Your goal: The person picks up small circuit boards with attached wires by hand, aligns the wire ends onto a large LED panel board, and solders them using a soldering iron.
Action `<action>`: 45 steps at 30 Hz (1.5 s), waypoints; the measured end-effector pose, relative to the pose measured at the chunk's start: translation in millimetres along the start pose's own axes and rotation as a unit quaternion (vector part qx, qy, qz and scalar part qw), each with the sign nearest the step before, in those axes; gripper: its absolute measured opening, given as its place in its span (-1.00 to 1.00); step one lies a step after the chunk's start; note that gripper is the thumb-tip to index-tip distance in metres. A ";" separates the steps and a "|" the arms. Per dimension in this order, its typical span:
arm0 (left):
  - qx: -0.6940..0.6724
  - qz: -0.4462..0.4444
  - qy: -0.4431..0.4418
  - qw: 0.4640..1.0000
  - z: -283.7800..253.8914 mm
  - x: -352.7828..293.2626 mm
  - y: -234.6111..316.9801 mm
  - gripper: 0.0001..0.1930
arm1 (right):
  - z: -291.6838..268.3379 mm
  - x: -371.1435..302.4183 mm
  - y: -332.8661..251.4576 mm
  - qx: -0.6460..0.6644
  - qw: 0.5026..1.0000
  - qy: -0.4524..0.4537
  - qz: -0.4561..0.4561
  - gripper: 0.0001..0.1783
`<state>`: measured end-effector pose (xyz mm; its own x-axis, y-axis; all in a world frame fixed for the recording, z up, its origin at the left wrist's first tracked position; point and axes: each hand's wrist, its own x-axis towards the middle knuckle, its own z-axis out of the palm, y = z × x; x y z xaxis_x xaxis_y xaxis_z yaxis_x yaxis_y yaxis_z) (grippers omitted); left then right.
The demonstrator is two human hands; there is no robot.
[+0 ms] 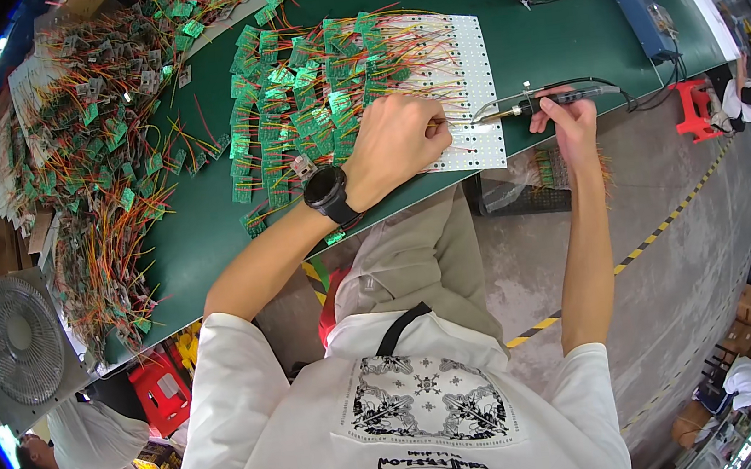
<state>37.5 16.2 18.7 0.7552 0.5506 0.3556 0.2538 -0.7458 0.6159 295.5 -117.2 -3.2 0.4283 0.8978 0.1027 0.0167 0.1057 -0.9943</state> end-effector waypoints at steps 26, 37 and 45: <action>-0.013 0.018 0.014 1.000 0.4 0.6 -0.2 -0.85 | -6.8 1.6 9.7 0.050 0.998 0.007 -0.023 -0.77; -0.083 0.124 -0.132 0.980 -22.4 0.0 -8.8 -0.79 | 1.1 0.1 7.1 0.062 0.997 0.039 -0.024 -0.77; -0.024 0.106 -0.051 0.993 -13.6 -4.6 -4.5 -0.89 | -2.4 -1.7 8.4 0.044 0.999 0.015 -0.024 -0.78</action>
<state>24.7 22.1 23.9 0.8466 0.3406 0.4089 0.0550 -0.8203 0.5693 297.1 -118.9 -11.8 0.4551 0.8780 0.1484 -0.0406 0.1869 -0.9815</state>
